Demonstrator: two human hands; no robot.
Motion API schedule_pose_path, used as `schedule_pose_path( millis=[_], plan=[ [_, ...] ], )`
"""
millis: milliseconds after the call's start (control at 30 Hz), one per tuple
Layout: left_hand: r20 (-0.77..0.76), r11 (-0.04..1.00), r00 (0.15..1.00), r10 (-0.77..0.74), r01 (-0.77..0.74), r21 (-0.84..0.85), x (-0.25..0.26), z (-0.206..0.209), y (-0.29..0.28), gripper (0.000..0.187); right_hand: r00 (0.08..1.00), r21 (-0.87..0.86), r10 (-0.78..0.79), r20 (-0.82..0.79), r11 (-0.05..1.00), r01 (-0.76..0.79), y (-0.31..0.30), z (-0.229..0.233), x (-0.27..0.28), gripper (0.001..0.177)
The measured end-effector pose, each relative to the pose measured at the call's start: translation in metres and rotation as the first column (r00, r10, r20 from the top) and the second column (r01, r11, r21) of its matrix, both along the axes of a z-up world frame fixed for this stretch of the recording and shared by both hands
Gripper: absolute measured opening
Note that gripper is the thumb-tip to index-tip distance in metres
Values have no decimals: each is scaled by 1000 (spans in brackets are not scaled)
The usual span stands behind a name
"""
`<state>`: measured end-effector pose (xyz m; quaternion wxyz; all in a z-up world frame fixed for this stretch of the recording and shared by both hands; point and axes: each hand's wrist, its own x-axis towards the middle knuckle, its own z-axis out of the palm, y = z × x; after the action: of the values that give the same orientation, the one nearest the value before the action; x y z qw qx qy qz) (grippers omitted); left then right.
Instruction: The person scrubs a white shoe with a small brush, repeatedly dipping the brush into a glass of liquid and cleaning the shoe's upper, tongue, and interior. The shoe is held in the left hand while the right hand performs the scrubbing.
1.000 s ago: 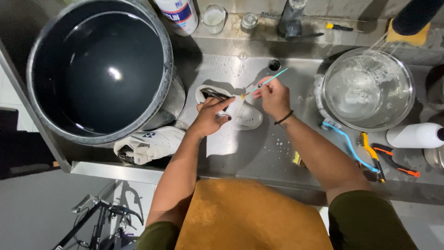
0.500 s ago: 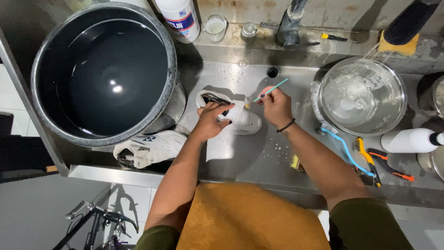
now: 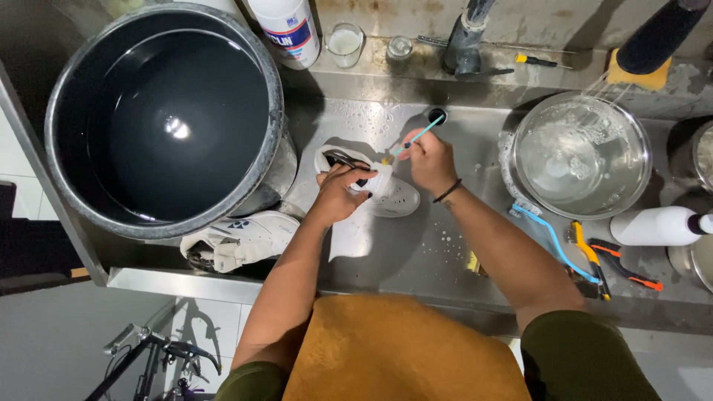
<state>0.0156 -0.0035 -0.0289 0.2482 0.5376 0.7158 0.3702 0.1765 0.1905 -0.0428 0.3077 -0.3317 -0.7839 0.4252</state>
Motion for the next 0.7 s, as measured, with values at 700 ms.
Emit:
schedule_pose_path(
  millis=[700],
  plan=[
    [-22, 829, 837, 546, -544, -127, 22, -23, 35, 36, 903, 737, 382, -195, 665, -121, 135, 58, -195, 17]
  ],
)
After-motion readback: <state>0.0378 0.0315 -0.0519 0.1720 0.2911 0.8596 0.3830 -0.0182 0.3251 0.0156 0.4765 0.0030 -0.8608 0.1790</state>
